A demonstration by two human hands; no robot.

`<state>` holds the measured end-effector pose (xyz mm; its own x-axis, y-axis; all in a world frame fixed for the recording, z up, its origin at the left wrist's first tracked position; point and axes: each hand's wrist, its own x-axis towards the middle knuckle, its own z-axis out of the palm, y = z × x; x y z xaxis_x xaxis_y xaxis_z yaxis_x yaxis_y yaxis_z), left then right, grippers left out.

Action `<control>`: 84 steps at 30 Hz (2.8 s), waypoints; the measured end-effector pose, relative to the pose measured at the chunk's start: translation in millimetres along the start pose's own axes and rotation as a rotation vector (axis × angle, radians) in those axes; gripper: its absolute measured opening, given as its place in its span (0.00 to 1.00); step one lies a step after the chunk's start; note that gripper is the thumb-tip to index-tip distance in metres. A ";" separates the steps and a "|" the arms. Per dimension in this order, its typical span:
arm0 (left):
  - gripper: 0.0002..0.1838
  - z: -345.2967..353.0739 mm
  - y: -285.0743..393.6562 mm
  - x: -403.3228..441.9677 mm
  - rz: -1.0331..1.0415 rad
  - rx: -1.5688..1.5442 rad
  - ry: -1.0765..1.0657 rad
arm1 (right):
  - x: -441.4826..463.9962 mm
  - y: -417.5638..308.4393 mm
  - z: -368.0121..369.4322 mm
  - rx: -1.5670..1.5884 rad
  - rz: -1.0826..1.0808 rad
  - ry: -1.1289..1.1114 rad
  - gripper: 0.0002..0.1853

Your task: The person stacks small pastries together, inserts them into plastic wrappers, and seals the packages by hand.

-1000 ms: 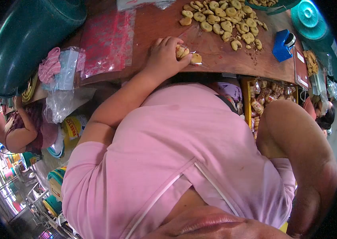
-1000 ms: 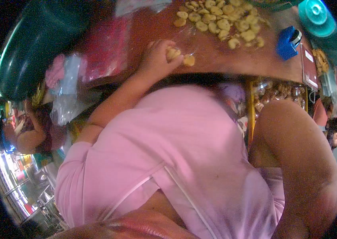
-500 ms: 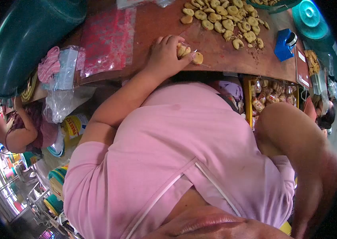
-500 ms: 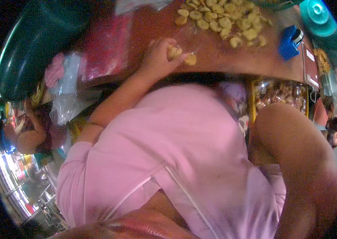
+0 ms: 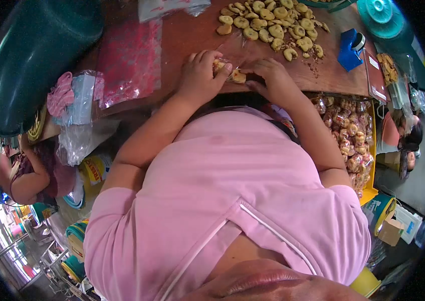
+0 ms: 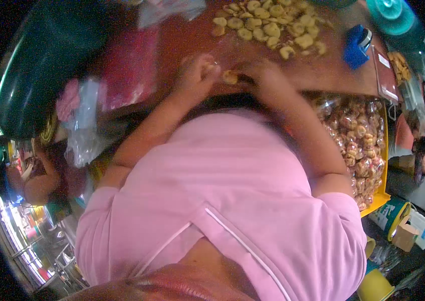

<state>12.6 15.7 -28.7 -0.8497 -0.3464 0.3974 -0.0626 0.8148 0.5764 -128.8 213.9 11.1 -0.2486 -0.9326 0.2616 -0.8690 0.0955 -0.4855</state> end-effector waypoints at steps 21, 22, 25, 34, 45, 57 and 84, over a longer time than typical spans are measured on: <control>0.17 -8.0 6.7 2.0 0.036 0.009 0.019 | 17.8 23.1 12.9 0.009 -0.108 -0.044 0.14; 0.17 -6.9 5.8 2.1 0.040 0.008 0.017 | 19.0 20.8 10.5 0.006 -0.104 -0.049 0.14; 0.20 -7.7 6.1 4.7 0.031 0.014 -0.009 | 25.4 20.4 12.7 0.126 -0.040 -0.001 0.13; 0.30 -5.9 9.9 1.8 0.085 0.055 -0.005 | 12.3 10.3 23.8 0.119 0.026 0.050 0.12; 0.29 -5.9 9.4 2.6 0.039 0.038 -0.016 | -21.7 -6.3 29.8 -0.076 -0.141 0.153 0.11; 0.30 -1.3 -7.6 0.5 0.109 -0.064 -0.036 | 7.7 -2.1 29.7 0.230 0.098 0.144 0.09; 0.19 -13.6 4.3 13.2 0.265 -0.120 -0.131 | -18.1 -15.4 -2.9 -0.384 -0.091 0.183 0.16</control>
<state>8.3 8.3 -11.3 -0.8888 -0.0600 0.4543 0.2259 0.8051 0.5484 -112.1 230.3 16.3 -0.2056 -0.8695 0.4490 -0.9783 0.1707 -0.1175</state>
